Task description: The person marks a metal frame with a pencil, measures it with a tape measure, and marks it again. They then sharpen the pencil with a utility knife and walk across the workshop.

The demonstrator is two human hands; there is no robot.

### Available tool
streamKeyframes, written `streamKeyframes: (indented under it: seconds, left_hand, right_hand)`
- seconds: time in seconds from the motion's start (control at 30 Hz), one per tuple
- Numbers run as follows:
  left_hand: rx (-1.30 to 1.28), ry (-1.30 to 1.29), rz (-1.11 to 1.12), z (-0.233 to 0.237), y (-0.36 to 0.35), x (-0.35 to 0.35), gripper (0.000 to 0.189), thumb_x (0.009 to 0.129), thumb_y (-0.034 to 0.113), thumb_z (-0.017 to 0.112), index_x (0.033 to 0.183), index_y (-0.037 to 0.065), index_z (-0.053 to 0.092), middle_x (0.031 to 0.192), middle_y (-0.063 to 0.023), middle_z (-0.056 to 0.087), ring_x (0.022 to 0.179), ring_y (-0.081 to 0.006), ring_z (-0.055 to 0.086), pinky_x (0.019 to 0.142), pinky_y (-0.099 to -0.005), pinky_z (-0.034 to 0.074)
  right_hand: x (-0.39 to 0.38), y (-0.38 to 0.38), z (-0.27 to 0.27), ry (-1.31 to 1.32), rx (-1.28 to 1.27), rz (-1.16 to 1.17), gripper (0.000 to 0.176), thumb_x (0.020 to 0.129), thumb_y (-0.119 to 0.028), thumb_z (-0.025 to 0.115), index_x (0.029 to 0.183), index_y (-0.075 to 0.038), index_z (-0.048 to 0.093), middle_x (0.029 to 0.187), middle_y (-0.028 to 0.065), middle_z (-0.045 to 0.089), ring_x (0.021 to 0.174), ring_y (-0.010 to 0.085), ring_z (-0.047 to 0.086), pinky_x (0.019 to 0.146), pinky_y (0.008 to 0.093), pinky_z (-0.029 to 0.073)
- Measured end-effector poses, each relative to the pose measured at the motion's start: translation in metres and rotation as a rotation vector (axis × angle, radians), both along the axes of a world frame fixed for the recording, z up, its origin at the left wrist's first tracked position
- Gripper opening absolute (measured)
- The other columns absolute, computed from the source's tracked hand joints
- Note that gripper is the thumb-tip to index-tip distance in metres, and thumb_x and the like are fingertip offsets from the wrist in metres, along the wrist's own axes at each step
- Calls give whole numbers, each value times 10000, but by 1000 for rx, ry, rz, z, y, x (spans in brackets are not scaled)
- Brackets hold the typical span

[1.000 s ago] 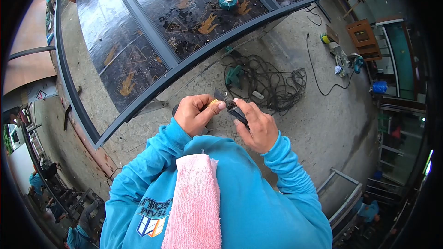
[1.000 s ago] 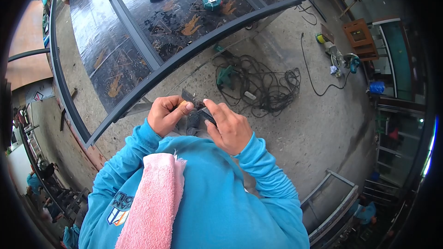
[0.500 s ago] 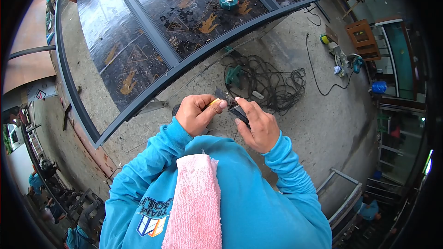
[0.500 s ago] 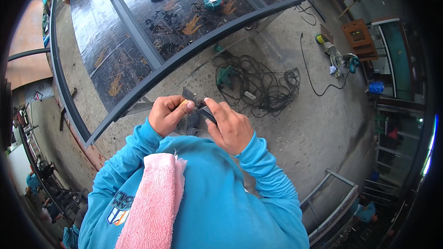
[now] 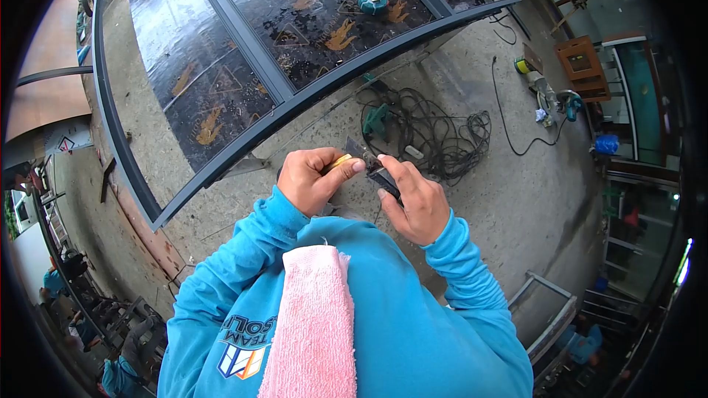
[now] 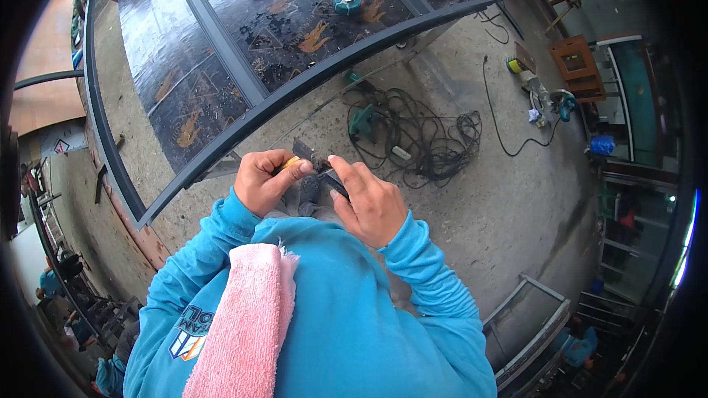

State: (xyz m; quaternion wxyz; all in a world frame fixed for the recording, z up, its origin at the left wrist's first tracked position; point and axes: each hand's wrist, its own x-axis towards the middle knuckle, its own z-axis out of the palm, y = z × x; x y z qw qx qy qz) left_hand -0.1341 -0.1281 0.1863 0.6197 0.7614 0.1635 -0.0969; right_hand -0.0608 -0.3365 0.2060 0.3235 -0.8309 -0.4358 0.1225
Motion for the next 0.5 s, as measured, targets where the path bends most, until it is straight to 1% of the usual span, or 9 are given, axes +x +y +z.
streamKeyframes:
  seconds: [0.1, 0.2, 0.3, 0.4, 0.5]
  left_hand:
    - [0, -318, 55, -14, -7, -2, 234, 923, 201, 665, 859, -23, 644, 639, 10, 477, 627, -43, 393, 512, -277, 335]
    - [38, -475, 66, -10, -12, 1, 251, 914, 209, 674, 832, -25, 632, 613, -4, 447, 608, -51, 388, 501, -282, 330]
    - [49, -344, 42, -8, -11, -4, 264, 913, 207, 674, 805, -27, 615, 616, -15, 444, 611, -50, 385, 502, -283, 331]
    - [32, -74, 14, 1, -4, -4, 258, 918, 200, 668, 808, -27, 616, 629, -13, 468, 617, -49, 383, 504, -284, 333]
    - [-8, -240, 79, -4, -10, -4, 267, 911, 218, 681, 821, -27, 627, 630, -6, 479, 624, -44, 381, 503, -279, 329]
  right_hand:
    - [-1, -1, -1, -9, 1, 26, 546, 859, -116, 613, 1361, -27, 421, 930, 170, 578, 730, 359, 633, 594, 444, 522]
    - [-2, -3, -4, -12, 0, 31, 550, 859, -117, 613, 1365, -27, 419, 932, 171, 579, 728, 356, 634, 591, 443, 521]
    - [-3, -4, -3, -22, 1, 27, 555, 858, -119, 613, 1369, -27, 416, 927, 168, 578, 719, 356, 633, 588, 441, 520]
    - [-6, -5, -3, -29, -7, -6, 556, 858, -122, 615, 1368, -28, 417, 926, 165, 579, 712, 358, 633, 586, 443, 519]
    - [-6, -4, -3, -29, 9, 1, 557, 856, -123, 615, 1369, -29, 417, 926, 162, 580, 702, 358, 632, 583, 444, 518]
